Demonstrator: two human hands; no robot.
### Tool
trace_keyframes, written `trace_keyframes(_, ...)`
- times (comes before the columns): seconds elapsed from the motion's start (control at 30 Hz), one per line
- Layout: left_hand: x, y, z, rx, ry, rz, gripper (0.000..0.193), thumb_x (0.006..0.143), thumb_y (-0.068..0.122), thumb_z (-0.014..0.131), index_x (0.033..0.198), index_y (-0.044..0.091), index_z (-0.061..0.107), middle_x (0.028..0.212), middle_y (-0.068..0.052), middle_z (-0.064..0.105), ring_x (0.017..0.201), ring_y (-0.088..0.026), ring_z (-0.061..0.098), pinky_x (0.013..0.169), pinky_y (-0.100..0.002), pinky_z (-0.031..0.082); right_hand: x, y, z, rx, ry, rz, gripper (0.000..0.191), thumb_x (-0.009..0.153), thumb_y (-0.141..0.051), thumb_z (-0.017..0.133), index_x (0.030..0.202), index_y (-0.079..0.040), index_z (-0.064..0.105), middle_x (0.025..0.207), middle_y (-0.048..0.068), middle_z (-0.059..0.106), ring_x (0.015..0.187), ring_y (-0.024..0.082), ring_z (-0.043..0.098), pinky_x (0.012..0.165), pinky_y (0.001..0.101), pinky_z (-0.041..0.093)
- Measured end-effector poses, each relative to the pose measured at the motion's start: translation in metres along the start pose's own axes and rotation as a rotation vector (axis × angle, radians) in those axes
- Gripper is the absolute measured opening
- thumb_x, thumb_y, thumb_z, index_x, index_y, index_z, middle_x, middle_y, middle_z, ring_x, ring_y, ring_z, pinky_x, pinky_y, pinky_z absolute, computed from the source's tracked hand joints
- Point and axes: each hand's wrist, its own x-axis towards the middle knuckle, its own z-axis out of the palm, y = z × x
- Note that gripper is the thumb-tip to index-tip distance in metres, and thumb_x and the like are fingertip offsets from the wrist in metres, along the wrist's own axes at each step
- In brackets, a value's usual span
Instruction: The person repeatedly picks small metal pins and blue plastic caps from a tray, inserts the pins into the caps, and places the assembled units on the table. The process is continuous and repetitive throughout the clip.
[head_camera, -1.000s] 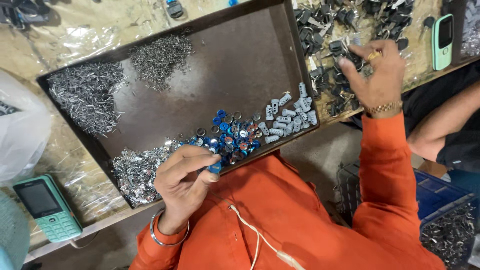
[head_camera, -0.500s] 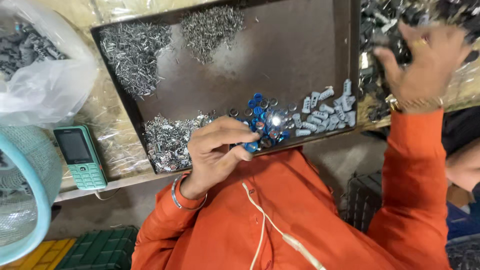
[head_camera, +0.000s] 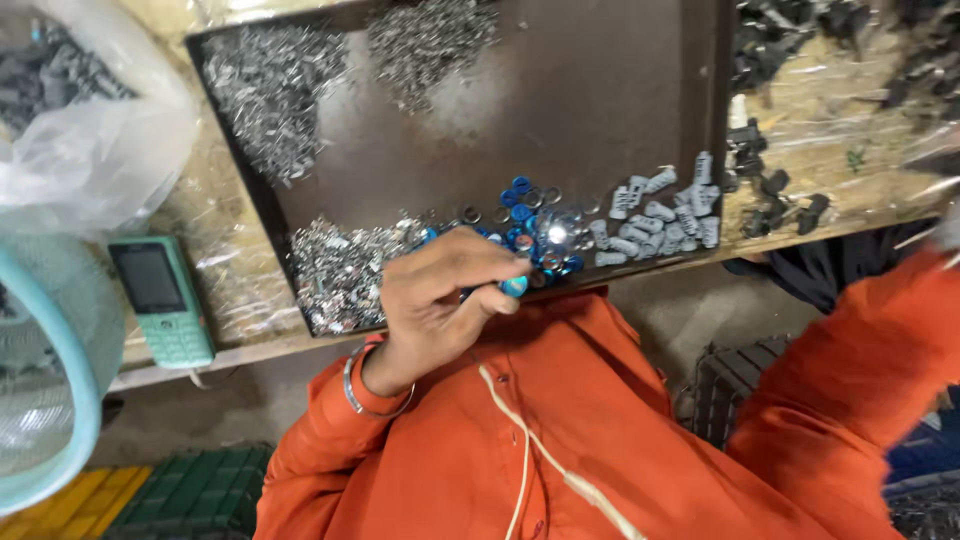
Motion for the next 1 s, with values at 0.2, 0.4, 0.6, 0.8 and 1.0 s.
trace_keyframes(0.2,0.007,0.007,0.014,0.107,-0.013,0.114,0.026,0.093,0.018,0.081,0.114,0.005,0.073,0.101,-0.008,0.073,0.085,-0.019,0.07,0.074,-0.028,0.054,0.006,-0.06,0.076,-0.142,-0.757,-0.036,0.016,0.089,-0.011,0.077,0.103,-0.003,0.076,0.09,0.008,0.07,0.073,0.015,0.067,0.06,0.0274,0.052)
trace_keyframes(0.4,-0.003,0.016,0.011,0.193,0.02,0.05,0.028,0.09,0.016,0.082,0.115,0.006,0.074,0.102,-0.007,0.073,0.086,-0.019,0.069,0.072,-0.028,0.054,0.006,-0.069,0.114,-0.257,-0.567,-0.138,0.013,0.087,-0.007,0.079,0.099,-0.002,0.075,0.084,0.007,0.069,0.064,0.014,0.066,0.052,0.0251,0.049)
trace_keyframes(0.6,0.006,0.027,0.008,0.459,-0.07,0.161,0.029,0.088,0.011,0.084,0.114,0.003,0.073,0.099,-0.009,0.072,0.083,-0.022,0.067,0.072,-0.034,0.054,-0.031,-0.03,0.103,-0.261,-0.554,-0.186,0.019,0.091,-0.004,0.08,0.096,-0.001,0.062,0.086,0.009,0.066,0.076,0.023,0.069,0.062,0.0303,0.053)
trace_keyframes(0.8,0.02,0.027,0.03,0.408,-0.151,0.203,0.039,0.087,0.012,0.085,0.117,-0.007,0.067,0.099,-0.013,0.068,0.086,-0.027,0.068,0.074,-0.038,0.056,-0.052,-0.021,0.107,-0.252,-0.45,-0.169,0.015,0.092,-0.001,0.076,0.095,-0.002,0.061,0.088,0.01,0.066,0.074,0.02,0.067,0.062,0.0303,0.053)
trace_keyframes(1.0,0.006,0.028,0.011,0.411,-0.031,0.088,0.039,0.082,0.017,0.08,0.108,-0.01,0.067,0.111,-0.021,0.071,0.095,-0.035,0.072,0.082,-0.039,0.059,0.004,0.076,0.007,-0.869,0.105,-0.247,0.013,0.112,-0.003,0.054,0.111,0.005,0.063,0.115,0.018,0.071,0.104,0.027,0.07,0.097,0.036,0.06)
